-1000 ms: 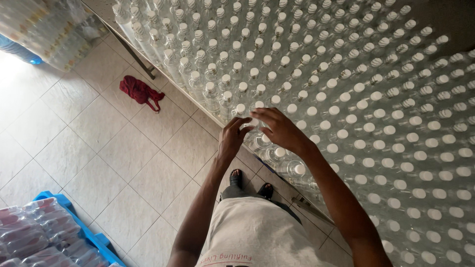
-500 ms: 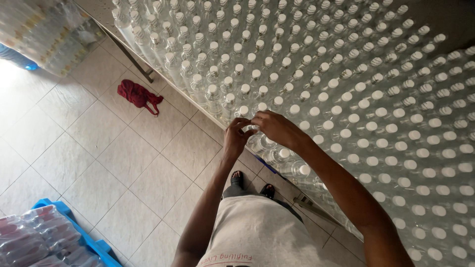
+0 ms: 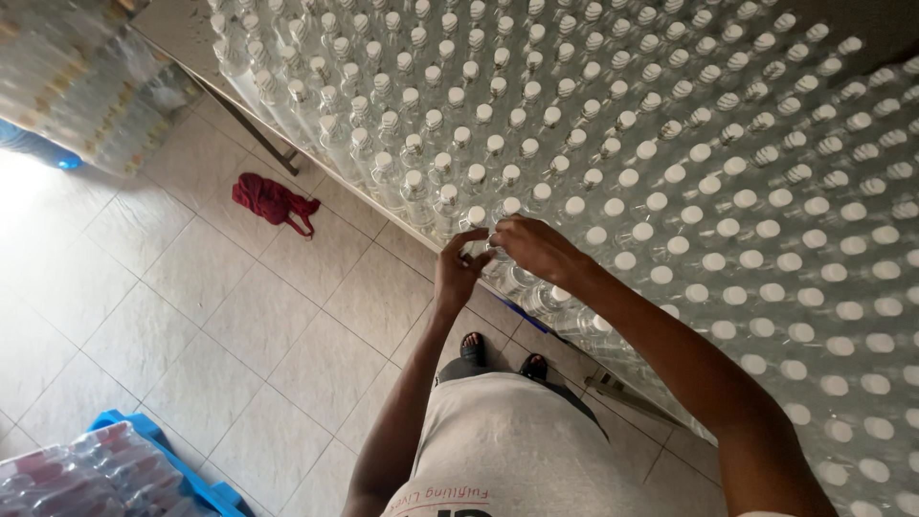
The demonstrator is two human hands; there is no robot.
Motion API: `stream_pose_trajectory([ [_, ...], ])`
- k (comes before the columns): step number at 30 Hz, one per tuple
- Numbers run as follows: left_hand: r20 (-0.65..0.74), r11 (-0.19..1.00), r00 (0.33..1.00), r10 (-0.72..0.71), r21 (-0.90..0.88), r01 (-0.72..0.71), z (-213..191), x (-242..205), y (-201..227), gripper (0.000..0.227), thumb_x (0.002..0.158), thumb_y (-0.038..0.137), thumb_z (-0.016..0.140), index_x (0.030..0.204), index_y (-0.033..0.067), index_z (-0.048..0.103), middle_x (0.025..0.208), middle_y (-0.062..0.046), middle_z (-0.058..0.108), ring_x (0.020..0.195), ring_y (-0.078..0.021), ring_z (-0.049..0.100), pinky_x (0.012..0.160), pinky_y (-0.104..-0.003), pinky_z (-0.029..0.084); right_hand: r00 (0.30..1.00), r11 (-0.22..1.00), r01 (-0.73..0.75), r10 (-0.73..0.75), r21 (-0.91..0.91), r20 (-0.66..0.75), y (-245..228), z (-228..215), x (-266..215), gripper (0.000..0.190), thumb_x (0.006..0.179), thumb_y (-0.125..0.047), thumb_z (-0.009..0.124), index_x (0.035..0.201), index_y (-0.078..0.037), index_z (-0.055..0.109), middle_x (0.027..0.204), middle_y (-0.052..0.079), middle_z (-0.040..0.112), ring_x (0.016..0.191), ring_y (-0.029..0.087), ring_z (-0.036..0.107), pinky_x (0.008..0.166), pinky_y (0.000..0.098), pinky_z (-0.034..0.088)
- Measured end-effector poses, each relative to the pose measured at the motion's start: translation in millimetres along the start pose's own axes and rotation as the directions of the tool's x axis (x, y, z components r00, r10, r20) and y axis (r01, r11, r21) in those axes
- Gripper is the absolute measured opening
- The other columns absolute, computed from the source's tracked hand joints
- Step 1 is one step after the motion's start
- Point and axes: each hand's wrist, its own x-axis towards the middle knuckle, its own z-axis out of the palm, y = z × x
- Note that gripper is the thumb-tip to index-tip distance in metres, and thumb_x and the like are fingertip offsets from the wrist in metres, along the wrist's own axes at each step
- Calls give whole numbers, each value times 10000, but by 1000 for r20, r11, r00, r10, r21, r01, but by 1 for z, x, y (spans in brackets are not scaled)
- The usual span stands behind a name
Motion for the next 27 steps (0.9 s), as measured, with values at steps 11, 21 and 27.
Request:
stream_pose_trajectory([
  [11, 219, 753, 962, -161, -603, 263, -22, -20, 54, 694, 1058, 645, 267, 1398, 78, 478, 1130, -184, 704, 560, -137, 621, 355, -173, 340, 990, 990, 47, -65, -135, -127, -75, -47, -16, 362, 955, -331, 701, 1219, -84, 682, 1265, 161, 647, 1194, 375, 603, 1015, 470, 481],
  [21, 424, 772, 890, -169, -504, 387, 19, -27, 61, 756, 1013, 722, 277, 1298, 64, 517, 803, -114, 593, 573, -283, 669, 325, -243, 389, 970, 967, 118, -63, 228, -234, -96, -61, -36, 220, 844, -228, 829, 1015, -123, 737, 892, 64, 714, 890, 266, 680, 863, 432, 530],
  [27, 391, 840, 903, -176, -419, 345, 43, -46, 51, 705, 1026, 635, 444, 1420, 52, 493, 936, -101, 613, 565, -218, 656, 357, -214, 400, 976, 948, -2, 72, 319, -207, -96, -75, -72, 151, 886, -158, 792, 1022, -100, 760, 986, 122, 777, 962, 289, 740, 889, 417, 566],
])
